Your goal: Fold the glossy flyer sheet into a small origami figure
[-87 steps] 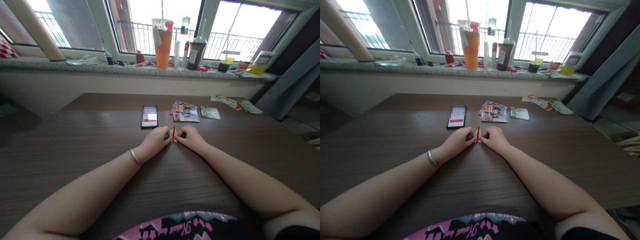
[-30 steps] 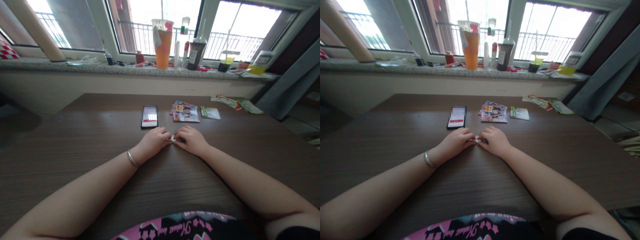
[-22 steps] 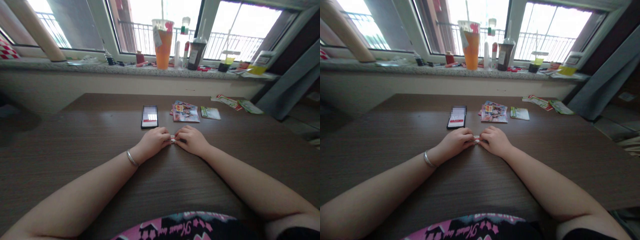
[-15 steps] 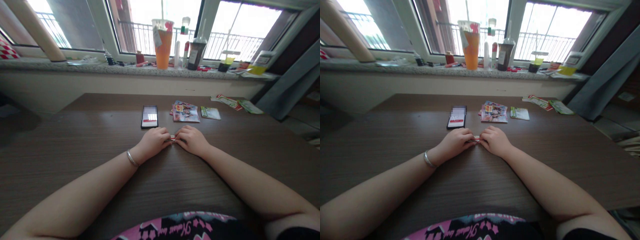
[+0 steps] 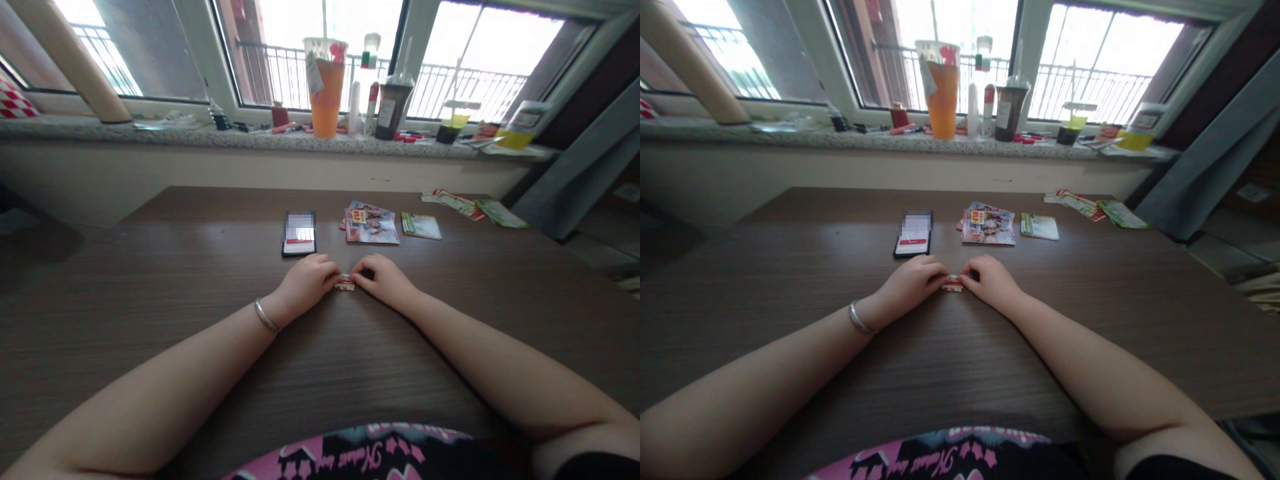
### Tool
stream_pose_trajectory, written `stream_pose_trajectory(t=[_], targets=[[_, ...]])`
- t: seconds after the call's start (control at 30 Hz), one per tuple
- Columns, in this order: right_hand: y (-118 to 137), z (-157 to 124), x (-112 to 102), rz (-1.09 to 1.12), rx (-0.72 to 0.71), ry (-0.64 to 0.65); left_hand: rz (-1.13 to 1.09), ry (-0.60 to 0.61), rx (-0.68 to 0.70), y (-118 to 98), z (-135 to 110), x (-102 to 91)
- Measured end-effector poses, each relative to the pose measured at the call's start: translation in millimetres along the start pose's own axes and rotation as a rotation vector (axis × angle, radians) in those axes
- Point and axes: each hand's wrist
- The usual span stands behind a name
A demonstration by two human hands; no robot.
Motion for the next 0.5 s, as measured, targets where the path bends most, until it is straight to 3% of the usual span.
stream_pose_trajectory(t=[0.1,0.5], targets=[[0.2,0.0,0.6,-0.001,0.041,-0.011,-0.052,-0.004,-0.041,2.1,-0.9,2.5],[-6.9,-1.8,4.7,-0.084,-0.056,-0.026,-0.074,-0.021,-0.035,3.3,-0.3,4.0]])
Point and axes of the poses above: each hand's wrist, its own z-axis towards the middle knuckle, its own x-axis out of the palm, y = z × x, and after that the axes turned 5 degrees about z, right-handed
